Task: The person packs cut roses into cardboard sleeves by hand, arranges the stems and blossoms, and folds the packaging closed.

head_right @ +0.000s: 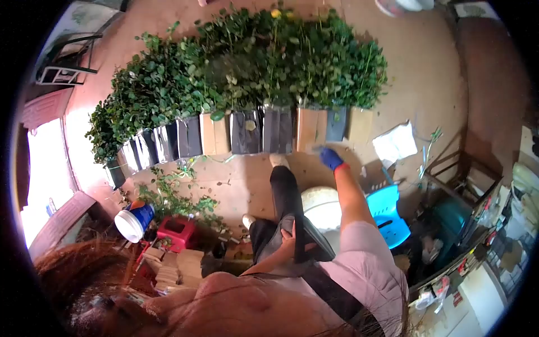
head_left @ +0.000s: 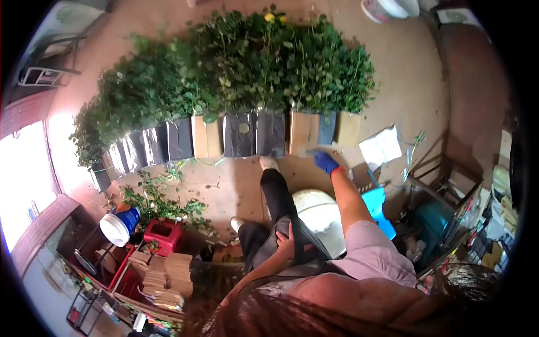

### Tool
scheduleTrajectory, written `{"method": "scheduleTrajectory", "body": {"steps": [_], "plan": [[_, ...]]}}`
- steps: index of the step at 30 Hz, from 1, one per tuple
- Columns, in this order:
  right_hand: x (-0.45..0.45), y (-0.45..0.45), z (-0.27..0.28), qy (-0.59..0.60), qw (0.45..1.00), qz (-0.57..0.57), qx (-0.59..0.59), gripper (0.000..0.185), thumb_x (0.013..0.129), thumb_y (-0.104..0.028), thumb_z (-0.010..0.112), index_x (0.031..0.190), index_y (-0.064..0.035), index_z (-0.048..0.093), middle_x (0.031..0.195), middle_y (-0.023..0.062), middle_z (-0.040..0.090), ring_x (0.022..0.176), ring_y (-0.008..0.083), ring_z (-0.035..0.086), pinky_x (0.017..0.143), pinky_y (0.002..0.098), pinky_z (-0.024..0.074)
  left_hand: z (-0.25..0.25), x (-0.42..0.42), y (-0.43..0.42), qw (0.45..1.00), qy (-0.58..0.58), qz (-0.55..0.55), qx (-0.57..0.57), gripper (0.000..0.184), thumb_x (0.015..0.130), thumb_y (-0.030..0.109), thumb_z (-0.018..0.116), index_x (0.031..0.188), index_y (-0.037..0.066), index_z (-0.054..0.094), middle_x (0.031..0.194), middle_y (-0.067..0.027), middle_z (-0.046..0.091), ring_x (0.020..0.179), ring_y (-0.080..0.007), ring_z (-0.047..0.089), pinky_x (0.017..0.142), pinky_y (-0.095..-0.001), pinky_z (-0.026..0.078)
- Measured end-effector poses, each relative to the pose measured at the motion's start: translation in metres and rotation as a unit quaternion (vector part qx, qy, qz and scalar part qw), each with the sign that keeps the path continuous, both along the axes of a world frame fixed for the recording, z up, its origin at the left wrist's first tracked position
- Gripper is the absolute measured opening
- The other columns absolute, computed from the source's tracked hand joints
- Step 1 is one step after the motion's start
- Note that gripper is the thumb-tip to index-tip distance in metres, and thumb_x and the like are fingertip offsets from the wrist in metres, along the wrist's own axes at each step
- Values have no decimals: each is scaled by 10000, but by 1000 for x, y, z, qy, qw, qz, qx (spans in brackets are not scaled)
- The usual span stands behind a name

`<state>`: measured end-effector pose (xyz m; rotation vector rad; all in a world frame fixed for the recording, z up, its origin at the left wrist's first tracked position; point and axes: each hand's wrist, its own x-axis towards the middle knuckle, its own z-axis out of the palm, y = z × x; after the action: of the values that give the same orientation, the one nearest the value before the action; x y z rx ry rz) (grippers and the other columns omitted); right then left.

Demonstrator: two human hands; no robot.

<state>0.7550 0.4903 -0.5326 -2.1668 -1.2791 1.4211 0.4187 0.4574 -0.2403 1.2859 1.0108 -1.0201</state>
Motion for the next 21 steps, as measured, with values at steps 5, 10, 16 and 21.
{"method": "scheduleTrajectory", "body": {"steps": [5,10,16,21], "plan": [[-33,-41,166,25,975,217,51,295,926,-207,549,1154,-62,669,1144,195,661,1061,356,637,930,447,502,38,24,62,993,-78,17,85,980,730,623,738,1499,196,305,1538,-369,148,1368,-551,297,1059,-569,384],[-72,-43,231,2,922,363,-133,327,879,-312,574,1088,-92,695,1114,208,678,1048,387,642,885,480,515,167,23,189,875,-296,356,142,297,956,292,618,1060,17,661,986,-143,663,880,-228,643,809,-341,509],[-117,43,260,-47,944,316,-80,356,876,-323,582,1120,-88,693,1132,212,676,1074,382,639,917,455,510,432,-113,235,304,-792,527,51,524,1001,443,491,1378,97,376,1277,-97,509,938,-190,505,729,-317,457],[-178,106,277,-84,930,357,-27,382,874,-332,588,1146,-85,692,1148,215,674,1095,378,636,944,435,505,533,-251,118,147,-902,405,-15,594,968,495,526,1421,157,344,1334,-107,434,1038,-258,432,813,-391,448]]}}
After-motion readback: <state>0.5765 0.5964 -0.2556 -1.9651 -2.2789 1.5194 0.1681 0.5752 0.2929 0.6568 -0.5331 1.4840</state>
